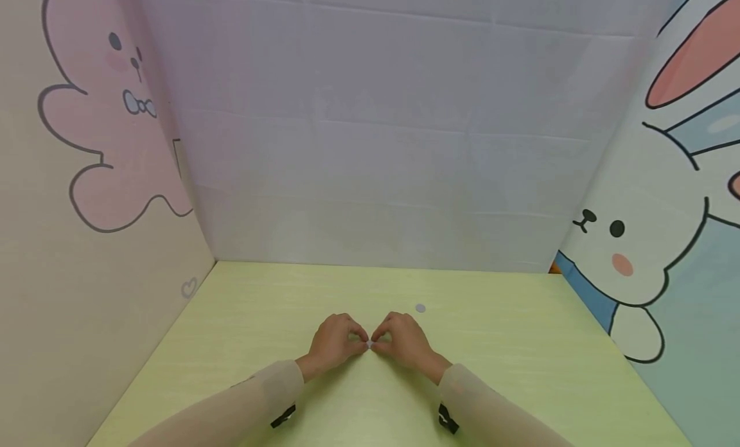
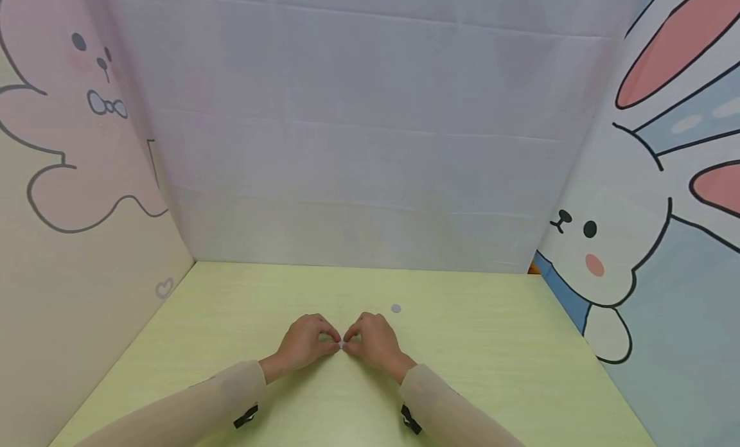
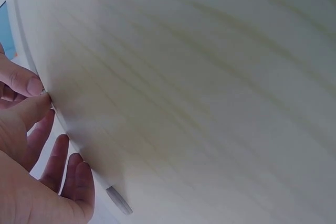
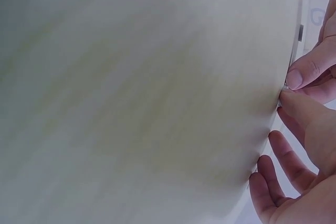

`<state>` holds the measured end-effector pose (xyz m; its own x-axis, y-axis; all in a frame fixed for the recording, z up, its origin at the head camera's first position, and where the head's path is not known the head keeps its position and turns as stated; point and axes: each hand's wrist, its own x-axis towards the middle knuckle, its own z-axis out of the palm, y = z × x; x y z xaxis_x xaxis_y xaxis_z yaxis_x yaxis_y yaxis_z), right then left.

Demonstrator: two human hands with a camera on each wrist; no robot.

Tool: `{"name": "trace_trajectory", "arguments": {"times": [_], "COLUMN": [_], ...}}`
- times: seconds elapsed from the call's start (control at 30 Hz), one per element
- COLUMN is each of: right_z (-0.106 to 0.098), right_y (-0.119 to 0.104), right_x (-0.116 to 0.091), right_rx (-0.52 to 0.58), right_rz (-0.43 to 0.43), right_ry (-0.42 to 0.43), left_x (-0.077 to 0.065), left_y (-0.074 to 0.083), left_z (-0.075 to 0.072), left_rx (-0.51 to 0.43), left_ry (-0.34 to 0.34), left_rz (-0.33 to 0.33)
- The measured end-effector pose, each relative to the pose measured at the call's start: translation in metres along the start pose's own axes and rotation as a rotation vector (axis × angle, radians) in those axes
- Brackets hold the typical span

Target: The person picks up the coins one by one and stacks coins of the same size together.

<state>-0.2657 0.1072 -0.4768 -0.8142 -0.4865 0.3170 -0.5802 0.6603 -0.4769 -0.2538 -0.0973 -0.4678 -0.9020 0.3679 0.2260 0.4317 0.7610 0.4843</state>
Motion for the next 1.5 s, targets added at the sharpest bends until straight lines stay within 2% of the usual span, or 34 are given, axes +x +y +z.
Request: {"name": "trace_trajectory", "arguments": {"times": [0.47, 0.77, 0.97, 1.27, 1.5], "right_z": [-0.009, -0.031, -0.038, -0.033, -0.022], "right_y": [0.004, 0.027, 0.038, 0.044, 0.049], "right_x": [-0.004, -0.006, -0.002, 0.004, 0.009], "right_rx": [0.031, 0.073, 0.059, 0.067, 0.002], "right_rz": [-0.001, 0.138, 0.179, 0.230, 0.247], "right_ry": [-0.038, 0.032, 0.051, 0.010, -0.005], "left_x": [-0.001, 0.000, 0.000, -0.001, -0.002], "left_y": [0.001, 0.000, 0.000, -0.003, -0.002], "left_z": [-0.001, 0.001, 0.000, 0.002, 0.000], "left_rx": [-0.006, -0.009, -0.010, -0.033, -0.044], "left_ry": [0.000, -0.006, -0.006, -0.003, -0.002], "left_rz": [-0.016, -0.033, -0.047, -0.035, -0.031]}}
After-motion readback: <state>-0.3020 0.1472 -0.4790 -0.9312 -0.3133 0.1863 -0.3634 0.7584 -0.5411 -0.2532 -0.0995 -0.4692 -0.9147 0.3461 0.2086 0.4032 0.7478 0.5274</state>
